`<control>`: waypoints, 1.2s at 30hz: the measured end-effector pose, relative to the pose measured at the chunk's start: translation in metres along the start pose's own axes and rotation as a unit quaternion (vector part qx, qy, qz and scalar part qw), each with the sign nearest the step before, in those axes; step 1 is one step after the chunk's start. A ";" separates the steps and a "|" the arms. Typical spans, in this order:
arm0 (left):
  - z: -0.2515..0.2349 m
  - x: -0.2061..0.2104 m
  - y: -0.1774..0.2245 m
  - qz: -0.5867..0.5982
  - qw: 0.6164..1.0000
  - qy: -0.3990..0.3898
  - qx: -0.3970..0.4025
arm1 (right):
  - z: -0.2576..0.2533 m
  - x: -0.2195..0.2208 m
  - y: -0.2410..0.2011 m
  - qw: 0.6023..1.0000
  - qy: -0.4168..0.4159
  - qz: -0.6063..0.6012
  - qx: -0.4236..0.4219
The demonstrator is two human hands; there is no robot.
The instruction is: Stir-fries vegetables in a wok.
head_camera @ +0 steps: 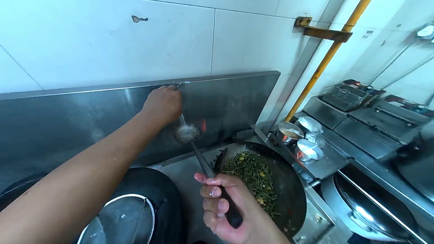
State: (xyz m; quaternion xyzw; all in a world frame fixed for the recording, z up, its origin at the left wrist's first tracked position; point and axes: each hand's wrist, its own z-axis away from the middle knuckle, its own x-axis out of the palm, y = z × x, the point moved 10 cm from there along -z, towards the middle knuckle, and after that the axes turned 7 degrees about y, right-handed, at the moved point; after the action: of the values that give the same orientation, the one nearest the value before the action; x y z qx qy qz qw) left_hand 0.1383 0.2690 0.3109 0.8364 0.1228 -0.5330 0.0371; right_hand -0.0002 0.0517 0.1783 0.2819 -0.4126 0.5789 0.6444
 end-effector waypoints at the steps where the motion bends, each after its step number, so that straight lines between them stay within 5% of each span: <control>1: 0.001 0.002 0.005 -0.008 1.000 0.003 0.016 | 0.000 -0.001 0.000 1.000 -0.001 0.000 0.002; 9: 0.009 0.029 0.017 -0.087 0.994 -0.035 0.050 | -0.005 -0.009 -0.003 1.000 -0.007 0.006 0.010; 16: 0.016 0.045 -0.010 -0.157 0.984 -0.074 -0.046 | -0.011 -0.012 -0.006 0.999 -0.019 -0.004 0.027; 22: -0.006 0.079 -0.061 -0.097 0.994 -0.029 -0.045 | -0.005 -0.022 -0.018 0.994 -0.104 -0.030 0.031; 26: 0.004 0.070 -0.059 -0.009 0.998 -0.010 -0.053 | 0.031 -0.054 -0.039 0.990 -0.139 -0.010 0.003; 31: 0.111 0.051 0.014 0.214 0.959 0.048 -0.181 | 0.111 -0.115 -0.088 0.994 -0.093 0.053 -0.036; 34: 0.232 0.097 0.097 0.357 0.898 -0.017 -0.258 | 0.152 -0.167 -0.124 0.992 0.016 0.106 -0.062; 36: 0.311 0.129 0.168 0.458 0.823 -0.098 -0.320 | 0.170 -0.205 -0.149 0.974 0.129 0.167 -0.078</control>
State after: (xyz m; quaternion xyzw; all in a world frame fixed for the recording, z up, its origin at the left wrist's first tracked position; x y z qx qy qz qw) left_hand -0.0431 0.0676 0.0493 0.6806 -0.1151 -0.4648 0.5546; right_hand 0.1131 -0.2219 0.1041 0.0806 -0.4113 0.6759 0.6062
